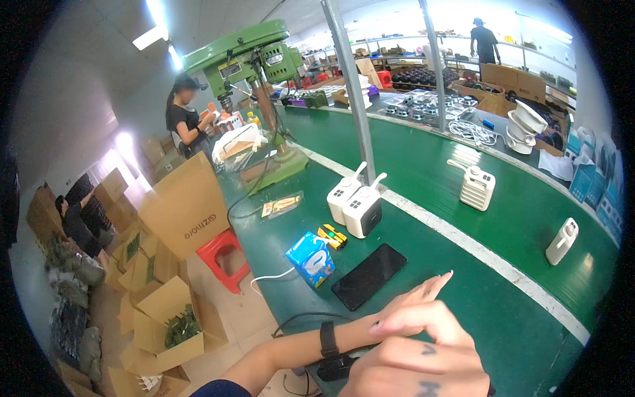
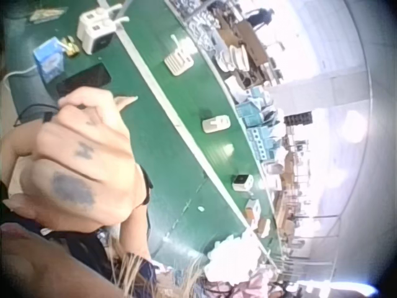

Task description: Testing and inspecting handheld electronic devices (baby monitors) and using a smartphone app on a factory assembly line.

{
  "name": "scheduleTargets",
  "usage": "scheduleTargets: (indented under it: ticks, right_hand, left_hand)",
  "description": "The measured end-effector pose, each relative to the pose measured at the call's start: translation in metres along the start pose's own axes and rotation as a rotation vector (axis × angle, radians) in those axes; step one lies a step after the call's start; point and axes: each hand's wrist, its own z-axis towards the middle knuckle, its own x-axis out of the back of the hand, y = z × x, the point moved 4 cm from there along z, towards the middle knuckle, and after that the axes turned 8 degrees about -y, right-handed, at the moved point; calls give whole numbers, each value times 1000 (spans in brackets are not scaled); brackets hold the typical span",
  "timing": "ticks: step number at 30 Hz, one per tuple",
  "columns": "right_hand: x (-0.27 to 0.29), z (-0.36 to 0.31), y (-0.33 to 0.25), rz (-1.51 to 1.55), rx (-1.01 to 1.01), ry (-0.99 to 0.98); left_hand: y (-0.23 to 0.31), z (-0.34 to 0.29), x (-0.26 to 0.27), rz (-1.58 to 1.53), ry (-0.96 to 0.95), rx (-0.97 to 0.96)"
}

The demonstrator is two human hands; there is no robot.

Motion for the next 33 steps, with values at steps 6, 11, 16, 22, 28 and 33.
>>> scheduleTargets:
  ticks: [6, 11, 16, 22, 28, 33]
  right_hand:
    - [7, -3, -4, 74, 19, 6]
    - [7, -15, 5, 68, -4, 29]
    - [5, -15, 4, 68, -11, 70]
    - [3, -17, 3, 59, -21, 107]
    - [2, -19, 3, 52, -38, 129]
    - [3, -22, 4, 49, -45, 145]
  left_hand:
    - [3, 0, 3, 15, -85, 66]
    - [0, 0, 0, 14, -97, 74]
    - [-8, 0, -8, 42, -67, 41]
    - [-5, -1, -5, 43, -87, 57]
    - [-2, -2, -3, 54, -96, 55]
    - [-1, -1, -2, 48, -101, 65]
